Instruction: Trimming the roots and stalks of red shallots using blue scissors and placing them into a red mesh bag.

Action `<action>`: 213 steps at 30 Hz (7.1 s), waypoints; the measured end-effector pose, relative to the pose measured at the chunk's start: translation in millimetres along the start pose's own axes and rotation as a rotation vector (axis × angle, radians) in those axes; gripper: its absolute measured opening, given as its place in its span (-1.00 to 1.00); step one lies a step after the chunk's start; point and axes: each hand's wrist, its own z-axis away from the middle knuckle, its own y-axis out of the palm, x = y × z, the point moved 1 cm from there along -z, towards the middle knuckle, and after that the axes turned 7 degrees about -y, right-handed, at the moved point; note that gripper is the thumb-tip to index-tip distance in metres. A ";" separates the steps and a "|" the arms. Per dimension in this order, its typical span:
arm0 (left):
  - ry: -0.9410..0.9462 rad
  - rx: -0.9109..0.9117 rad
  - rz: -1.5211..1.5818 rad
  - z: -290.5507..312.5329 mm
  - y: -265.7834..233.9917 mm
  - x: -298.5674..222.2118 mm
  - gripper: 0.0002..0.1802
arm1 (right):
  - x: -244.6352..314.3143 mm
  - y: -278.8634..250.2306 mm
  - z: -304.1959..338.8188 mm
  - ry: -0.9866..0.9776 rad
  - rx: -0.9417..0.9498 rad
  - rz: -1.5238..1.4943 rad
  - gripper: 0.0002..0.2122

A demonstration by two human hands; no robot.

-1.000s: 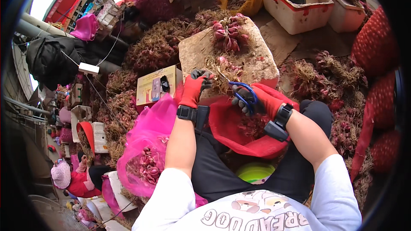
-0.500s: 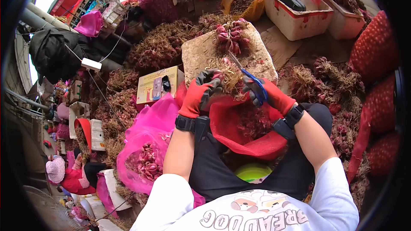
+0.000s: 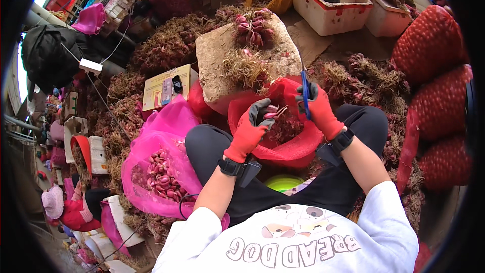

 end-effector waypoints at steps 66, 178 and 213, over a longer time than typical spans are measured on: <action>-0.222 0.071 0.386 -12.5 -1.5 23.6 -0.68 | -18.0 18.5 -0.6 0.290 0.232 -0.320 -0.72; -0.165 -0.224 0.478 -19.6 -27.9 19.6 -0.73 | 2.7 19.5 21.8 -0.248 0.230 1.097 -0.73; -0.083 -0.421 -0.284 103.4 -69.6 -139.5 -0.70 | 44.8 15.1 15.2 -0.132 0.139 0.885 -0.75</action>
